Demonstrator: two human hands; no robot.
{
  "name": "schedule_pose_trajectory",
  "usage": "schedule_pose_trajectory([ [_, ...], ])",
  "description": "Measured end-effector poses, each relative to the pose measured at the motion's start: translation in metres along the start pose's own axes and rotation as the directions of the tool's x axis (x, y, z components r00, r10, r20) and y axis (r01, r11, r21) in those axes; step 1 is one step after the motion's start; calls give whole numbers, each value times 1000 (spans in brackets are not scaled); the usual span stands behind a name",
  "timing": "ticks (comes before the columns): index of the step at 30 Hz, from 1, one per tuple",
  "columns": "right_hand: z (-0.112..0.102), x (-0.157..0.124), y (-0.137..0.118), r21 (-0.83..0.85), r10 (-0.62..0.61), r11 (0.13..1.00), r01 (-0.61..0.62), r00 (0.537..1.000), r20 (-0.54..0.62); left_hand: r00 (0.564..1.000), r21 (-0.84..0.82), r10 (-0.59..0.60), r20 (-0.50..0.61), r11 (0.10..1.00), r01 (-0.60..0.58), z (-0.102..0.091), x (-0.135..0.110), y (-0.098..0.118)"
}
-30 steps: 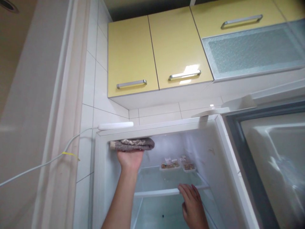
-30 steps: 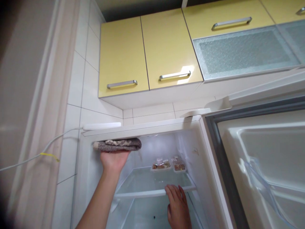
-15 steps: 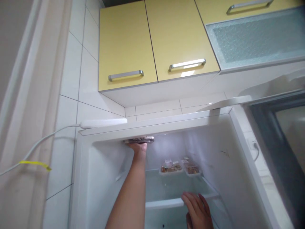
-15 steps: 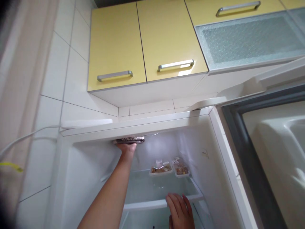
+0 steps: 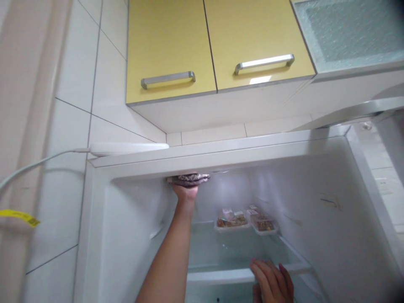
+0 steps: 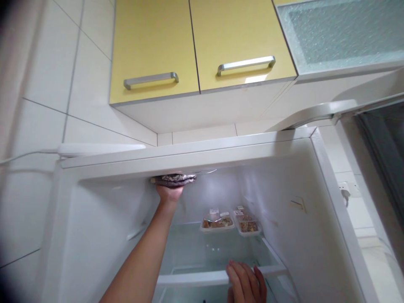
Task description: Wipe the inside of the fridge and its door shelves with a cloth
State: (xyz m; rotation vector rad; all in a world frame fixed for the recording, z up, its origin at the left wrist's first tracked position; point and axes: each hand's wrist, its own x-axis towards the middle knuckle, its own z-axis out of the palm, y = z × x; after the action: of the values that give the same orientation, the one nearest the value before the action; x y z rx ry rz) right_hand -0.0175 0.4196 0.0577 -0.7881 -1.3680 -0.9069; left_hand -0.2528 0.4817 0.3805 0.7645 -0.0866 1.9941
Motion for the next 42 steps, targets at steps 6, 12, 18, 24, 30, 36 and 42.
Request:
schedule_pose_trajectory([
  [6, -12, 9, -1, 42, -17, 999, 14, 997, 78, 999, 14, 28, 23, 999, -28, 29, -66, 26],
  [12, -22, 17, -2, 96, -39, 995, 27, 992, 123, 985, -1, 114, 127, 993, -114, 77, -146, 66],
  [18, -21, 16, -11, 150, 60, 986, -77, 992, 109, 979, -9, 166, 122, 986, -166, 125, -179, 87],
  [24, -18, 14, -11, 150, 70, 985, -83, 993, 94, 982, 129, 187, 8, 974, -186, 120, -136, 67],
  [30, -11, 9, 5, 62, -76, 995, 73, 995, 59, 992, 109, 112, -62, 989, -105, 91, -79, 39],
  [36, -4, 6, 3, 9, -51, 999, 51, 998, 26, 965, 94, 247, -87, 967, -239, 106, -111, 40],
  [42, -10, 8, -7, 129, 56, 990, -63, 997, 56, 794, 182, 607, -38, 786, -591, 160, -173, 42],
])
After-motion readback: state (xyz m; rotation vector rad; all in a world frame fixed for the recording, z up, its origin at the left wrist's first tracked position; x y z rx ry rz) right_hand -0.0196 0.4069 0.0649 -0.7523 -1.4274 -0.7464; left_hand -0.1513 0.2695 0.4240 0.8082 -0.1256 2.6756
